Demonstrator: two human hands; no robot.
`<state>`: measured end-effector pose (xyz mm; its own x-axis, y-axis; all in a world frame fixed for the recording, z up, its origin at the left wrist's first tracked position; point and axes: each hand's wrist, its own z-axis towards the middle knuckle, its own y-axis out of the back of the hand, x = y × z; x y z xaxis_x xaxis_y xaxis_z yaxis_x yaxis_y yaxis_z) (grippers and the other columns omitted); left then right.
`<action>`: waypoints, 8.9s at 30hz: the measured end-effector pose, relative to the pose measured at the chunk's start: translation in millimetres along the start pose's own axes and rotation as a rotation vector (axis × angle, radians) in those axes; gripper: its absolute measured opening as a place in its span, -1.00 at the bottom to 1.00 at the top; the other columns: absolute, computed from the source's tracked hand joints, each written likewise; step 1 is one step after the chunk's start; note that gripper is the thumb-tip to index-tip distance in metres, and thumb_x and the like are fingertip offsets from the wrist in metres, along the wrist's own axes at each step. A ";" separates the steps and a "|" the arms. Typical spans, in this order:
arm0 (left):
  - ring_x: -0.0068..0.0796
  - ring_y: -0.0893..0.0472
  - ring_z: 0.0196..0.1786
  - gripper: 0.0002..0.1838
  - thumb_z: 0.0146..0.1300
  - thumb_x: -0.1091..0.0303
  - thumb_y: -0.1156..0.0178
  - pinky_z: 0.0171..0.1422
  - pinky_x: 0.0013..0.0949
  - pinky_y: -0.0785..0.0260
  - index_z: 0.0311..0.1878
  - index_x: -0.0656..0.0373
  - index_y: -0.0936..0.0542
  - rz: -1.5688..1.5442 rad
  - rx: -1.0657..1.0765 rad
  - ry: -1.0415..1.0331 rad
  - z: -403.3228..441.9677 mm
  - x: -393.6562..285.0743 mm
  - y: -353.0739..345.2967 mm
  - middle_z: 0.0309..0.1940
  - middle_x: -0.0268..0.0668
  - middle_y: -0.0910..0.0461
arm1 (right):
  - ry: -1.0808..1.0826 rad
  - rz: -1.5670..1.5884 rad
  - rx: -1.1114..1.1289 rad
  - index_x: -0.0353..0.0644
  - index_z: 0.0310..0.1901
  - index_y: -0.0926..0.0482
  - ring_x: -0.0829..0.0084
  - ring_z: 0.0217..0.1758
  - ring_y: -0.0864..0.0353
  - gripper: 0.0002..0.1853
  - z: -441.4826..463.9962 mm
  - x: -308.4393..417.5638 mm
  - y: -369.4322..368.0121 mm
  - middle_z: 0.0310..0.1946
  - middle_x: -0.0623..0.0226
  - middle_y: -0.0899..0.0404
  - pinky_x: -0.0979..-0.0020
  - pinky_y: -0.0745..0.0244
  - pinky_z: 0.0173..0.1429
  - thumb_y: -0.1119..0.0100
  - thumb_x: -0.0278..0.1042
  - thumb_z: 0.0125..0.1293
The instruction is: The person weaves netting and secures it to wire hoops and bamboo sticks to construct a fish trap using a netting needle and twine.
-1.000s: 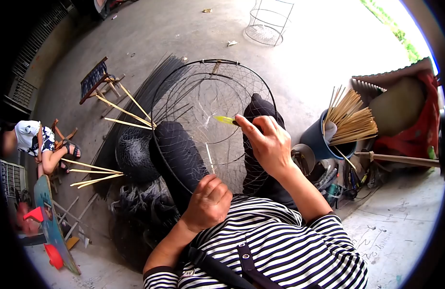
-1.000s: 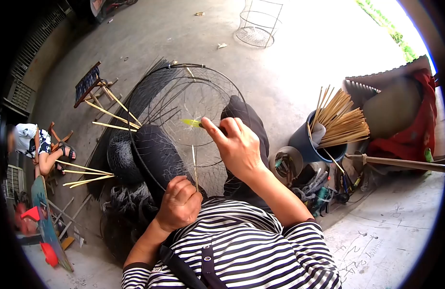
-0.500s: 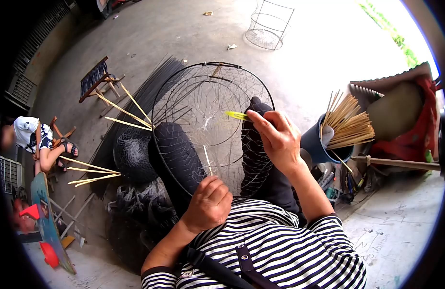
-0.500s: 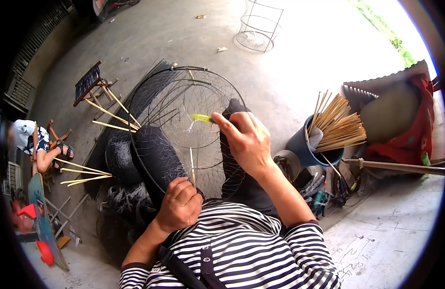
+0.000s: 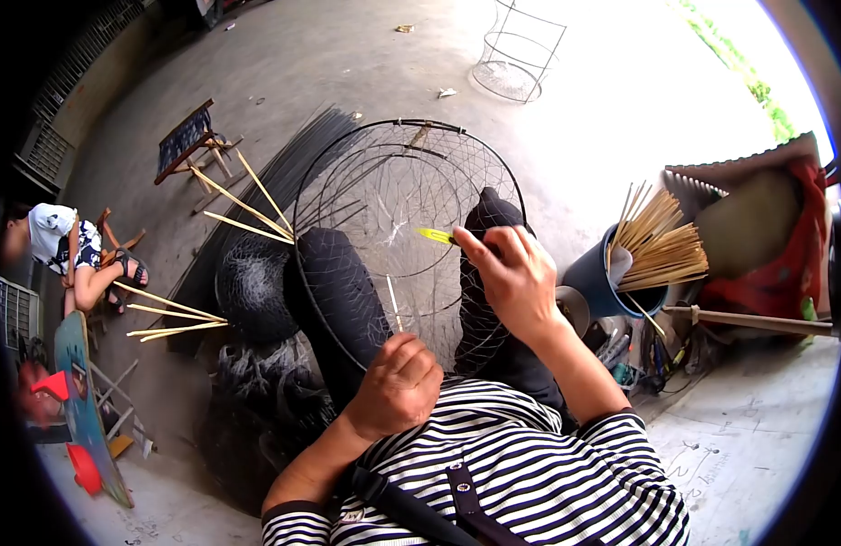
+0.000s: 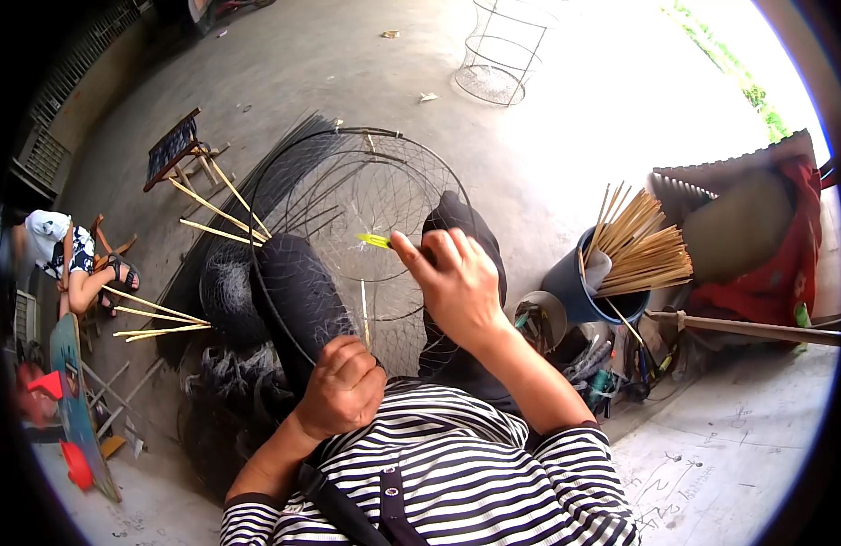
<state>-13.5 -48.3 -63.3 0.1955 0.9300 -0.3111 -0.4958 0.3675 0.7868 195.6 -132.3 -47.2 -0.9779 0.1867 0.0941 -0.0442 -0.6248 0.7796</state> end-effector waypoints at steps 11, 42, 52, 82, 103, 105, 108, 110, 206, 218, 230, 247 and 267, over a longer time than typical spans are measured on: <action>-0.24 -0.49 -0.05 -0.87 -0.09 0.48 -0.30 0.22 -0.10 -0.37 -0.40 0.22 -0.60 -0.079 -0.025 -0.021 5.8 -0.9 9.8 -0.27 -0.26 -0.45 | 0.072 0.657 -0.084 -0.10 0.02 -0.66 0.29 -0.23 -0.55 -0.55 33.1 -38.0 -16.7 -0.25 0.25 -0.54 0.34 -0.48 -0.10 -0.43 -0.48 0.01; -0.19 -0.49 0.01 -0.84 -0.06 0.52 -0.33 0.30 0.04 -0.35 -0.35 0.18 -0.60 -0.079 0.011 -0.109 18.8 18.5 -2.3 -0.13 -0.22 -0.42 | -0.624 1.051 -0.947 -0.27 -0.06 -0.42 0.70 -0.51 -0.06 -0.74 -81.3 -119.8 198.0 -0.54 0.52 -0.11 0.63 -0.07 -0.46 0.14 -0.22 0.58; -0.20 -0.51 -0.12 -0.86 -0.13 0.55 -0.30 0.11 -0.11 -0.47 -0.42 0.26 -0.59 -0.111 -0.030 -0.047 3.6 -4.2 11.2 -0.32 -0.24 -0.45 | -0.097 0.003 -0.003 0.22 0.23 -0.53 0.42 -0.37 -0.46 -0.39 -24.7 -9.5 35.9 -0.38 0.43 -0.36 0.37 -0.43 -0.34 -0.28 -0.47 0.09; -0.20 -0.51 -0.12 -0.89 -0.14 0.55 -0.28 0.12 -0.11 -0.46 -0.46 0.24 -0.58 -0.152 -0.041 -0.020 4.4 -7.6 11.4 -0.34 -0.25 -0.45 | -0.102 -0.121 0.100 0.10 0.19 -0.56 0.47 -0.37 -0.42 -0.48 -22.3 17.3 39.4 -0.39 0.45 -0.33 0.43 -0.37 -0.34 -0.24 -0.41 0.13; -0.18 -0.52 -0.14 -0.89 -0.14 0.53 -0.27 0.10 -0.12 -0.48 -0.47 0.25 -0.58 -0.145 -0.036 -0.018 5.7 -9.8 10.2 -0.35 -0.23 -0.45 | -0.102 -0.036 0.071 0.04 0.12 -0.59 0.43 -0.35 -0.45 -0.55 -14.5 21.7 30.8 -0.38 0.41 -0.37 0.40 -0.40 -0.33 -0.24 -0.44 0.14; -0.18 -0.52 -0.14 -0.89 -0.14 0.54 -0.27 0.09 -0.13 -0.47 -0.47 0.25 -0.57 -0.162 -0.032 -0.012 7.5 -11.4 10.1 -0.34 -0.23 -0.44 | -0.090 0.105 0.020 0.01 0.08 -0.63 0.40 -0.34 -0.51 -0.59 -8.5 13.8 19.1 -0.36 0.39 -0.44 0.39 -0.43 -0.35 -0.29 -0.50 0.17; -0.20 -0.51 -0.11 -0.88 -0.09 0.49 -0.26 0.17 -0.13 -0.43 -0.43 0.27 -0.56 -0.216 -0.040 0.002 9.4 -11.5 8.4 -0.35 -0.22 -0.44 | -0.259 0.733 -0.091 -0.14 0.06 -0.61 0.35 -0.18 -0.55 -0.57 -6.7 6.1 -10.3 -0.20 0.24 -0.50 0.36 -0.50 -0.14 -0.30 -0.63 0.11; -0.21 -0.50 -0.12 -0.88 -0.10 0.49 -0.27 0.15 -0.14 -0.43 -0.44 0.25 -0.55 -0.197 -0.019 -0.041 15.2 -10.0 0.4 -0.34 -0.23 -0.43 | -0.166 0.797 -0.196 -0.07 0.17 -0.48 0.21 -0.08 -0.50 -0.40 17.8 33.1 -1.3 -0.06 0.15 -0.39 0.27 -0.49 -0.11 -0.43 -0.48 0.04; -0.24 -0.47 0.08 -0.86 -0.10 0.47 -0.31 0.20 -0.15 -0.34 -0.39 0.16 -0.60 0.313 -0.096 -0.053 17.5 -20.7 24.4 -0.14 -0.28 -0.49 | -0.065 0.347 -0.197 -0.15 -0.15 -0.59 0.26 -0.11 -0.50 -0.75 -8.8 2.3 48.0 -0.30 0.28 -0.52 0.26 -0.34 0.06 -0.28 -0.49 0.08; -0.10 -0.36 0.27 -0.87 0.00 0.38 -0.36 0.28 -0.02 -0.18 -0.35 0.06 -0.64 0.340 -0.175 -0.146 45.6 -17.6 33.8 0.18 -0.21 -0.49 | -0.132 0.624 -0.063 -0.21 -0.21 -0.57 0.22 0.05 -0.48 -0.88 -15.8 23.5 96.9 -0.14 0.14 -0.55 0.29 -0.39 0.08 -0.19 -0.51 0.21; -0.29 -0.47 -0.08 -0.76 -0.13 0.53 -0.34 0.08 -0.19 -0.32 -0.30 0.18 -0.63 -0.028 -0.025 -0.069 30.0 -28.9 35.0 -0.24 -0.32 -0.43 | -0.576 0.532 -0.189 -0.07 0.10 -0.57 0.59 -0.46 -0.51 -0.68 -102.3 -49.3 96.2 -0.36 0.39 -0.55 0.47 -0.45 -0.43 -0.20 -0.40 0.31; -0.30 -0.35 -0.23 -0.84 -0.02 0.42 -0.39 -0.07 -0.21 -0.24 -0.32 0.11 -0.66 -0.045 -0.163 0.115 15.7 -49.5 51.6 -0.33 -0.34 -0.32 | -0.043 0.325 0.068 0.14 0.14 -0.59 0.44 -0.49 -0.42 -0.57 -51.6 12.2 61.8 -0.50 0.45 -0.33 0.37 -0.38 -0.46 -0.30 -0.30 0.20; -0.34 -0.44 -0.18 -0.84 -0.04 0.43 -0.33 0.04 -0.20 -0.24 -0.32 0.16 -0.65 0.093 -0.135 -0.021 22.4 -52.1 40.3 -0.28 -0.36 -0.41 | -0.147 0.801 0.111 -0.02 0.15 -0.57 0.33 -0.30 -0.53 -0.55 -34.8 32.2 52.5 -0.33 0.29 -0.47 0.37 -0.49 -0.26 -0.35 -0.38 0.18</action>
<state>-24.8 -82.0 -3.4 0.1605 0.9603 -0.2284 -0.6212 0.2781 0.7326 154.6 -185.4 -24.8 -0.6671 -0.1819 0.7224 0.6841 -0.5336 0.4973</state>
